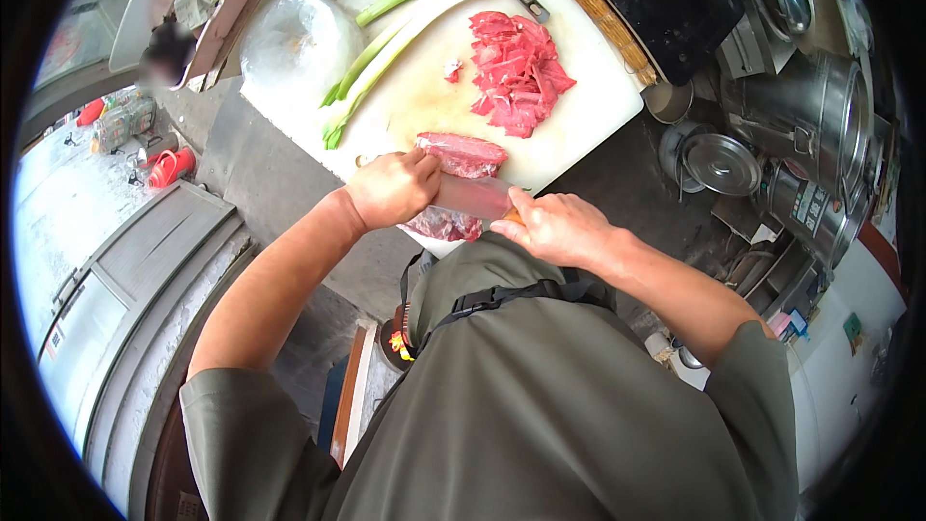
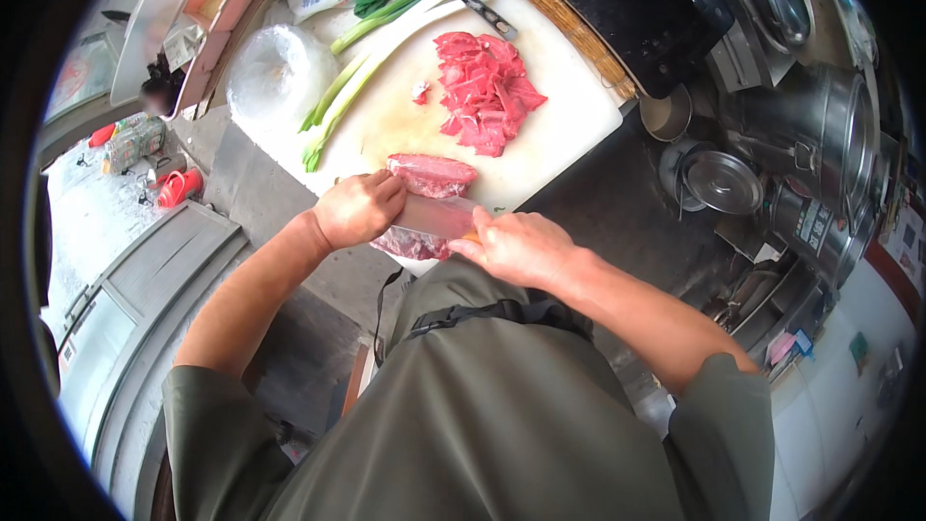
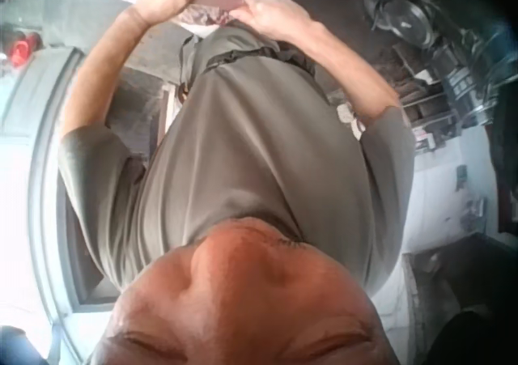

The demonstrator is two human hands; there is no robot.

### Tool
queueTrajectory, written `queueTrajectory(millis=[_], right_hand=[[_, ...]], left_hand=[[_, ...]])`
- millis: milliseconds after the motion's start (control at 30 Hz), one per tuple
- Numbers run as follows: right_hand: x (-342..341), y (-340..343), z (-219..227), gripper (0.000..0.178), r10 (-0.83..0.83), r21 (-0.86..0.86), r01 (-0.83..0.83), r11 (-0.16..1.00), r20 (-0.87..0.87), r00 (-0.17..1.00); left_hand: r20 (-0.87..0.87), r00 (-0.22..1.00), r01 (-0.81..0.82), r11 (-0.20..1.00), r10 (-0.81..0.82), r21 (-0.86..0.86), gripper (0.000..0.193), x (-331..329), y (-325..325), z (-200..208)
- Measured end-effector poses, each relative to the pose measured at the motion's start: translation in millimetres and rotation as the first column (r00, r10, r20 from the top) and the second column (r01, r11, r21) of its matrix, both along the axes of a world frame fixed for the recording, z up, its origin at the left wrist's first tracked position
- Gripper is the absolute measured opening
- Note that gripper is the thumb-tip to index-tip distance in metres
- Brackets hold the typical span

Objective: The person slices a large piece of raw red meat into thin strips using a cleaver on a white cutting board. The sliced meat is gathered into a pile on the board as the task progresses.

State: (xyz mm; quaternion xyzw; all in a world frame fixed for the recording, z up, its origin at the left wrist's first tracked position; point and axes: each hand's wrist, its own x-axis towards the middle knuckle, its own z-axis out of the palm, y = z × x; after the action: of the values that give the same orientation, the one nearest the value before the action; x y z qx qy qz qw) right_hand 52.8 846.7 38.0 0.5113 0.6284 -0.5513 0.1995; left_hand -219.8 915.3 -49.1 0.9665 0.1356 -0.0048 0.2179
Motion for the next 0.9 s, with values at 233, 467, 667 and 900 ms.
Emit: queueTrajectory(millis=[233,467,667,900], right_hand=[[-8,-4,-2,0.068,-0.029,0.01,0.029,1.0,0.004,1.0],[31,-10,-52,0.065,0.084,0.103,-0.07,0.992,-0.131,0.988],[39,-22,-70,0.069,0.062,0.21,-0.024,0.977,-0.175,0.983],[11,-19,-33,0.071,-0.062,0.122,0.076,0.99,-0.113,0.992]], left_hand=[[0.05,0.999,-0.001,1.0,0.002,-0.022,0.016,-2,5,-4],[-0.192,0.98,-0.019,0.991,0.045,0.135,0.012,24,-19,22],[-0.218,0.973,-0.029,0.973,0.08,0.229,0.015,25,-25,16],[0.012,0.998,-0.055,0.998,0.054,0.044,0.015,7,-5,2]])
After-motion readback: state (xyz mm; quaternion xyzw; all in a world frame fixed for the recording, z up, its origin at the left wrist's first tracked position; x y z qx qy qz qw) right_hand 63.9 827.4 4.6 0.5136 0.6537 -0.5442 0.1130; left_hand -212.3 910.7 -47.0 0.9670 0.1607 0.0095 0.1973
